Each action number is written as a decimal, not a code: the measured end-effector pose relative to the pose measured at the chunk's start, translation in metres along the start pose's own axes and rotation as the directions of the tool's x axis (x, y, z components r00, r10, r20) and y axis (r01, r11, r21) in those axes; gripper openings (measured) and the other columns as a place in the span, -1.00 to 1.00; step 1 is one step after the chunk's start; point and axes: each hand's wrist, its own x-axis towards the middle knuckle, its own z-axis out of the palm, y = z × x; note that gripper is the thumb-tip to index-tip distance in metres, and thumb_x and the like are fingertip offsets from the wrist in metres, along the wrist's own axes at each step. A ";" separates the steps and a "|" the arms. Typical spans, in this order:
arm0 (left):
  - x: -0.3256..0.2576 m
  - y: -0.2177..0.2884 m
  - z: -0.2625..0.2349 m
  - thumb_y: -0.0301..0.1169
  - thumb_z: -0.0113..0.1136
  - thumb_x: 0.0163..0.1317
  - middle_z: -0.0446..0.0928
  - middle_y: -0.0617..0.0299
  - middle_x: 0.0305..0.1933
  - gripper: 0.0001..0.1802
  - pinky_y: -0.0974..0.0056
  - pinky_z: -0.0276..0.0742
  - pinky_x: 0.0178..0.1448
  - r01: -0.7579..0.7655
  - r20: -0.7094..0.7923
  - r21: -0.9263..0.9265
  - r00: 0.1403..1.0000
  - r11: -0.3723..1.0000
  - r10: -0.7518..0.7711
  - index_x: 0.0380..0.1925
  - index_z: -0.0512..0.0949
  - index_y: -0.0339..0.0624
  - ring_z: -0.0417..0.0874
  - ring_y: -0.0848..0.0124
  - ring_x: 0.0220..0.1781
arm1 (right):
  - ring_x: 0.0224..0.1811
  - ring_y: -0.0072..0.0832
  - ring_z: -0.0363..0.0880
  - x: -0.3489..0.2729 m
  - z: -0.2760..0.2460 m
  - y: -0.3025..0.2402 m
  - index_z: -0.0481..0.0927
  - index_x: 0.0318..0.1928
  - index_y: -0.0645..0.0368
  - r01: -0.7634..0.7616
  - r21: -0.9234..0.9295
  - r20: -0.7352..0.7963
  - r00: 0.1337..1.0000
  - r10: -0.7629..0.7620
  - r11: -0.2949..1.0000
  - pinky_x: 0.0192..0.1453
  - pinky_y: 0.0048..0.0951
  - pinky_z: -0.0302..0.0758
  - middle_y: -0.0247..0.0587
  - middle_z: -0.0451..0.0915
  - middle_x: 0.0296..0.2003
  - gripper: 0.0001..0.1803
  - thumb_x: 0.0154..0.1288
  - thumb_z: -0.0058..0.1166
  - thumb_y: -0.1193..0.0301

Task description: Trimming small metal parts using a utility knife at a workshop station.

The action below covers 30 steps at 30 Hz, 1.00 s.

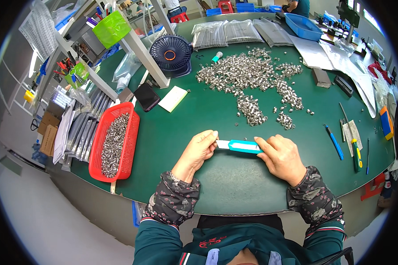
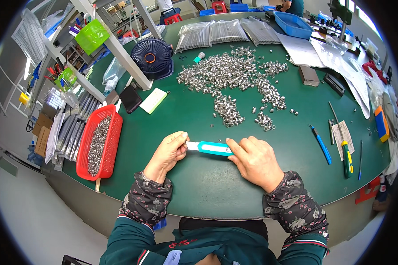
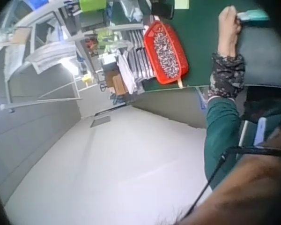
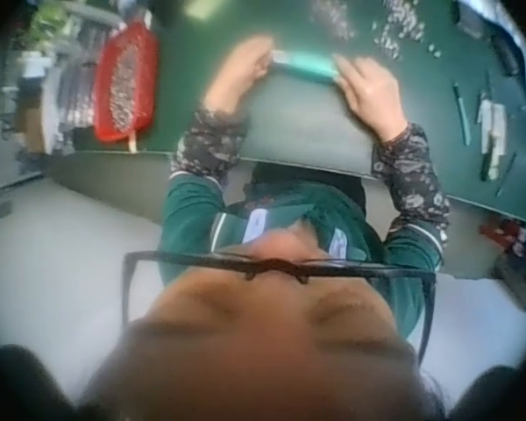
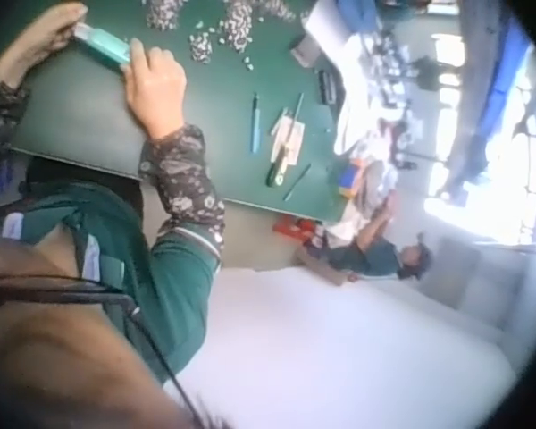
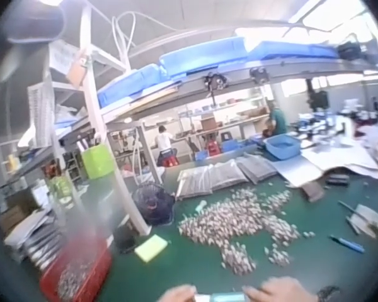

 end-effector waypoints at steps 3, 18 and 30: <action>0.000 0.001 -0.002 -0.25 0.01 0.31 0.30 0.42 -0.62 -0.73 0.59 -0.07 -0.72 0.043 0.013 -0.002 0.999 0.999 -0.043 -0.50 0.41 -0.15 0.10 0.74 -0.74 | -0.46 -0.40 0.38 0.000 -0.001 -0.001 0.51 -0.08 0.16 0.003 -0.001 0.009 1.000 -0.003 1.000 -0.39 -0.37 0.37 -0.30 0.35 -0.49 -0.54 -0.09 0.25 0.39; -0.002 0.007 -0.008 -0.28 0.04 0.27 0.27 0.44 -0.65 -0.73 0.58 -0.05 -0.70 0.174 0.134 0.119 0.973 0.977 -0.190 -0.58 0.37 -0.10 0.10 0.73 -0.72 | -0.47 -0.41 0.35 0.004 -0.006 0.004 0.55 -0.11 0.14 0.126 -0.160 -0.065 0.988 -0.138 0.979 -0.38 -0.38 0.27 -0.33 0.37 -0.50 -0.55 -0.13 0.22 0.39; 0.003 -0.003 -0.010 -0.35 0.00 0.32 0.35 0.32 -0.44 -0.85 0.63 0.04 -0.66 -0.066 0.078 -0.157 0.994 0.985 0.079 -0.33 0.44 -0.20 0.16 0.70 -0.63 | -0.48 -0.27 0.41 -0.002 -0.003 0.002 0.54 -0.14 0.14 -0.133 0.155 -0.045 0.989 0.142 0.979 -0.40 -0.30 0.36 -0.21 0.40 -0.52 -0.63 -0.05 0.21 0.42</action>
